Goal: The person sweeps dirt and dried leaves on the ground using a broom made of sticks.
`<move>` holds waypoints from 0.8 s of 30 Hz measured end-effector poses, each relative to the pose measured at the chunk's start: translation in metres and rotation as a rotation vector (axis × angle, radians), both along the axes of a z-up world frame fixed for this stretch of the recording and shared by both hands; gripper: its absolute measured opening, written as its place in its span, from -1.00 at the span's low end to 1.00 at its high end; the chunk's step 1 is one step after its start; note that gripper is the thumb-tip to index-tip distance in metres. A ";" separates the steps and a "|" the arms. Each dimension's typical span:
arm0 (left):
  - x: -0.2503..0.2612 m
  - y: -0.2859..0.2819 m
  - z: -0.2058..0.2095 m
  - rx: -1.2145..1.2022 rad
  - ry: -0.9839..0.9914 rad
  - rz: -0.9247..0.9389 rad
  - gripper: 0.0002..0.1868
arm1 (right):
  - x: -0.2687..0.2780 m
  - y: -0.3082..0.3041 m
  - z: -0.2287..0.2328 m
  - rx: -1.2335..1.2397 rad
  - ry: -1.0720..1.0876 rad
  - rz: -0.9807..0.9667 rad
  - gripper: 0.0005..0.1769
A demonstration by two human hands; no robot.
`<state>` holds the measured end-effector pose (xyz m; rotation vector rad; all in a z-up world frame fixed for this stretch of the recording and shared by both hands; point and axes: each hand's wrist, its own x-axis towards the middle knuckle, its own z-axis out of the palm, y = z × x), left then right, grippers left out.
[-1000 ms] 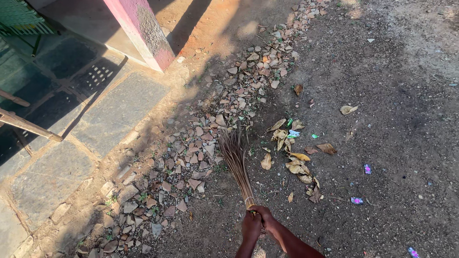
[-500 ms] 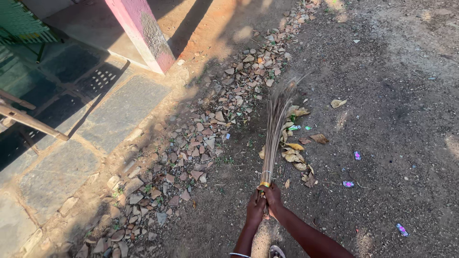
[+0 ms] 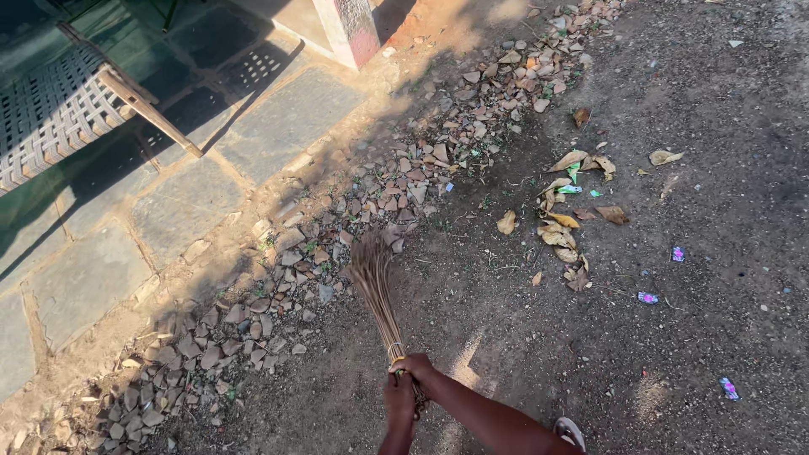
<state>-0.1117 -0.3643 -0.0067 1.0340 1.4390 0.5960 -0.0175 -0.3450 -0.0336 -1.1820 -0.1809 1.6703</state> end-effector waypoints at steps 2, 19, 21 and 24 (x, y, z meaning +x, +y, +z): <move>0.014 -0.024 -0.010 -0.112 -0.015 0.033 -0.57 | 0.011 -0.024 -0.011 -0.013 0.070 0.037 -0.74; 0.313 -0.099 -0.023 0.143 -0.216 -0.747 -0.34 | 0.319 -0.162 -0.002 -0.129 -0.283 -0.822 -0.66; 0.311 -0.096 -0.006 0.081 -0.175 -0.698 -0.32 | 0.322 -0.150 -0.001 -0.087 -0.310 -0.812 -0.61; 0.317 -0.095 0.017 -0.007 -0.052 -0.547 -0.33 | 0.331 -0.131 0.000 0.033 -0.202 -0.659 -0.58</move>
